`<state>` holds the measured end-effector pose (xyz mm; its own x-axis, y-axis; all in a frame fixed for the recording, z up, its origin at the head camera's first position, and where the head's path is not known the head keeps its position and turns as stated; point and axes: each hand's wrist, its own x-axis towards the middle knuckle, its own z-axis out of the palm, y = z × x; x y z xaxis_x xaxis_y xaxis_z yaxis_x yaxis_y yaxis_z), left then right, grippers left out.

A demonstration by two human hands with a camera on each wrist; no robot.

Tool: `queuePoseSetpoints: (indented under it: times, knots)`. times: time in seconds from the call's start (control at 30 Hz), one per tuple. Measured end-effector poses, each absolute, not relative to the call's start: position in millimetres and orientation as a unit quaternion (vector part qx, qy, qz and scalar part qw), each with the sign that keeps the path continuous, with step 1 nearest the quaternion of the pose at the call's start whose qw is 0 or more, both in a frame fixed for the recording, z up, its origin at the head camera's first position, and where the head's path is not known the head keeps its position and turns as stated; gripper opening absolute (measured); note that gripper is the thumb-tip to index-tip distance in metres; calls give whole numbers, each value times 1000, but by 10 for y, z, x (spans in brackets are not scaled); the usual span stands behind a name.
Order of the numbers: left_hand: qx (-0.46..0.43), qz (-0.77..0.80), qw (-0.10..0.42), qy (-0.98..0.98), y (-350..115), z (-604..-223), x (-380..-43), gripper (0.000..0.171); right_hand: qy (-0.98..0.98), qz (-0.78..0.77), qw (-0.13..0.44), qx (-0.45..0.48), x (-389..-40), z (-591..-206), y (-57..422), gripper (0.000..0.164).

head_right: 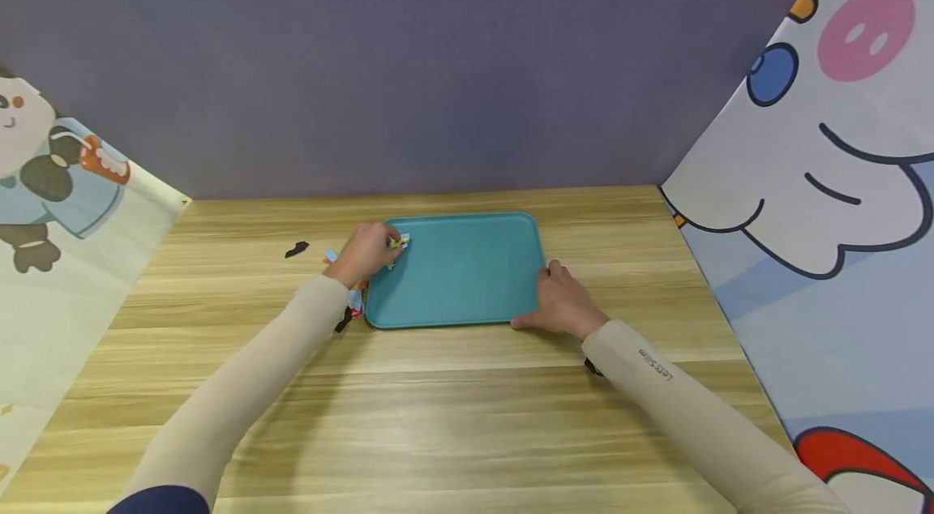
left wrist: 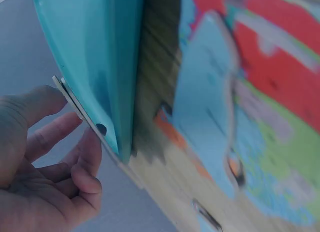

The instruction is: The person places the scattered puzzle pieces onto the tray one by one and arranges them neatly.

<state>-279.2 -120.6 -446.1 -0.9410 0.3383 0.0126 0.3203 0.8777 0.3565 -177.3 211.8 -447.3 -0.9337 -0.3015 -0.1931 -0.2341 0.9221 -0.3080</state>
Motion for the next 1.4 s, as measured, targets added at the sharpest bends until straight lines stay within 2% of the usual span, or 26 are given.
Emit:
queuePoseSetpoints:
  times: [0.27, 0.57, 1.07, 1.23, 1.4]
  knots:
    - [139, 186, 28, 972, -1142, -4507, -2853, 21, 971, -145, 126, -139, -1783, -4448, 2085, 113]
    - [127, 176, 7, 976, -1153, -4482, -2847, 17, 972, -149, 122, -135, -1789, -4471, 2053, 114]
    - [133, 224, 2, 966, -1226, -4360, -2760, 32, 970, -162, 132, -123, -1787, -4480, 2099, 112]
    - [138, 238, -19, 961, -1405, -4311, -2643, 34, 970, -165, 129, -124, -1780, -4484, 2113, 111]
    - [129, 232, -11, 964, -1607, -4280, -2484, 34, 969, -167, 128, -129, -1777, -4488, 2120, 110]
